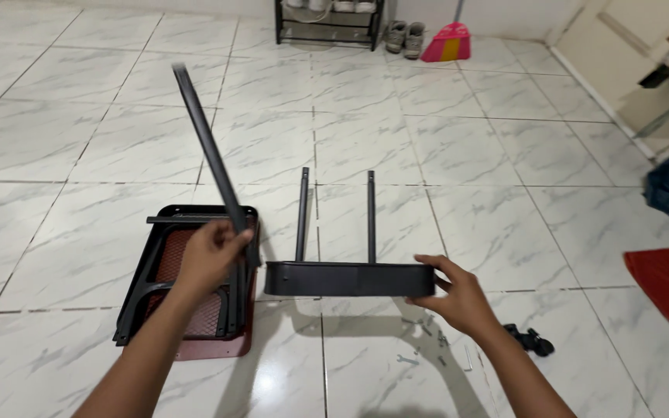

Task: The person assembles a metal mesh rack by attaching vertical legs to a base frame using screws and nuts. They align the parts, insert fasteners, and tighten them by hand.

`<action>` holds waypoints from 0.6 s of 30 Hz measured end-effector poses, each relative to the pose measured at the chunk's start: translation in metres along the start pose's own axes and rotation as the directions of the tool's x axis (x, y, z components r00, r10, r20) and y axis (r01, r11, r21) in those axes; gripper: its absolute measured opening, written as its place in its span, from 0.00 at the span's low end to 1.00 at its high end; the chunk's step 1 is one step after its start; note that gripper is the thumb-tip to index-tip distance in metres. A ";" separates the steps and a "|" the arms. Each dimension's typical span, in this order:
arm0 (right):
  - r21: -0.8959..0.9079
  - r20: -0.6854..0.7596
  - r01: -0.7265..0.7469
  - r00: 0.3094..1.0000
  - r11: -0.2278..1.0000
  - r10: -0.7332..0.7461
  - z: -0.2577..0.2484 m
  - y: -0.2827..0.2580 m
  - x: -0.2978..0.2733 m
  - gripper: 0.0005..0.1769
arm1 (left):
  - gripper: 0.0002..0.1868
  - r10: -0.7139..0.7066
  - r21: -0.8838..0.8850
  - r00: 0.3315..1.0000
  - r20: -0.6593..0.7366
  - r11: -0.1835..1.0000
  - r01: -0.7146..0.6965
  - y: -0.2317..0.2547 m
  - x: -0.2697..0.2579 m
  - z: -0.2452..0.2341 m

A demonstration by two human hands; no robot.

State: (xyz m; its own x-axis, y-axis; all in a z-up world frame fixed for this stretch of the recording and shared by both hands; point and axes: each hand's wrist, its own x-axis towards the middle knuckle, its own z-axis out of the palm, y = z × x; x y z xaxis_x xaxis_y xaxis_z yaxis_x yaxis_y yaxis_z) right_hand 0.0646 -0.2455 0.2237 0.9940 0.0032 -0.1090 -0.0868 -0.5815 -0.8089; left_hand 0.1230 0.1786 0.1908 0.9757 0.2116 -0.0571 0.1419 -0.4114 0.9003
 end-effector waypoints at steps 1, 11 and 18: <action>-0.015 0.002 -0.003 1.000 1.000 0.003 -0.001 -0.003 0.003 0.40 | 0.24 0.072 -0.033 0.997 0.003 0.997 -0.072 0.029 0.000 0.003; -0.009 0.057 0.078 0.995 0.997 -0.078 -0.009 -0.010 0.009 0.36 | 0.24 0.262 -0.223 0.788 0.558 0.961 -0.162 0.173 -0.051 0.136; -0.036 0.055 0.050 0.997 0.998 -0.048 -0.012 -0.009 0.013 0.36 | 0.20 0.286 -0.087 0.755 0.591 0.952 -0.293 0.169 -0.034 0.184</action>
State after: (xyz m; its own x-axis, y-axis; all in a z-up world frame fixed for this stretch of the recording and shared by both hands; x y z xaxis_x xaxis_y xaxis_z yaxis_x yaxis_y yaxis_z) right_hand 0.0794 -0.2500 0.2370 0.9919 0.0758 -0.1019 -0.0347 -0.6096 -0.7919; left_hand 0.1443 -0.0611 0.2659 0.8754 -0.4817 -0.0402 -0.1654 -0.3765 0.9115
